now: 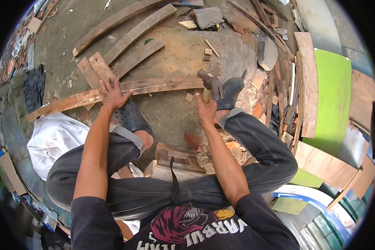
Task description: The person sits on the ground and uses a hammer to repeatedly strike a long piece of wood, breaking it into smaller fragments. The person then picks up the broken pieces and continues to break them down further.
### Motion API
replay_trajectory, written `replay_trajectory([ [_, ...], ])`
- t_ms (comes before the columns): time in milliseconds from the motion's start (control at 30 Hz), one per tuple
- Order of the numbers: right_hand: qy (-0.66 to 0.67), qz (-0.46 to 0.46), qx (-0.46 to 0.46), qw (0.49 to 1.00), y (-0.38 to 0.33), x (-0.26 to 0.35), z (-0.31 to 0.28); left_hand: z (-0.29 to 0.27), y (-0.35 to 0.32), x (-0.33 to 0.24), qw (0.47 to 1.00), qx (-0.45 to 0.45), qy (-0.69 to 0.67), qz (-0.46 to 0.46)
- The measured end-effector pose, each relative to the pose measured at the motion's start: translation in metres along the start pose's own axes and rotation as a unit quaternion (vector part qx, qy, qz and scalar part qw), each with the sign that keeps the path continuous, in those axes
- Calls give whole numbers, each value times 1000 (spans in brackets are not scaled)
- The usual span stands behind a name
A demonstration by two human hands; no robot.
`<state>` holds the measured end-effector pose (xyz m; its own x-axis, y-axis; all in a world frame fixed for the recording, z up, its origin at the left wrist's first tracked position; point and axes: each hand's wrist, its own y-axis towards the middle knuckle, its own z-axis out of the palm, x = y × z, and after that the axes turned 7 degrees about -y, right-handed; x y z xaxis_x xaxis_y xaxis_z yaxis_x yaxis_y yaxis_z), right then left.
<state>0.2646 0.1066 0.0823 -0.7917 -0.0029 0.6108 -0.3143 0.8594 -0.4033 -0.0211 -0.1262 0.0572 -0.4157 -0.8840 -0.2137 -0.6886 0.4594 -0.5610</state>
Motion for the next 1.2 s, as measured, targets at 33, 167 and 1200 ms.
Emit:
replay_trajectory([
  [33, 45, -19, -41, 998, -4, 0, 13, 0, 0, -1, 1000, -1, -1, 5],
  [167, -23, 43, -2, 999, -12, -3, 40, 0, 2, -8, 1000, 3, -2, 16],
  [1200, 1, 177, 224, 958, 20, 17, 15, -4, 14, -2, 1000, -14, 0, 24],
])
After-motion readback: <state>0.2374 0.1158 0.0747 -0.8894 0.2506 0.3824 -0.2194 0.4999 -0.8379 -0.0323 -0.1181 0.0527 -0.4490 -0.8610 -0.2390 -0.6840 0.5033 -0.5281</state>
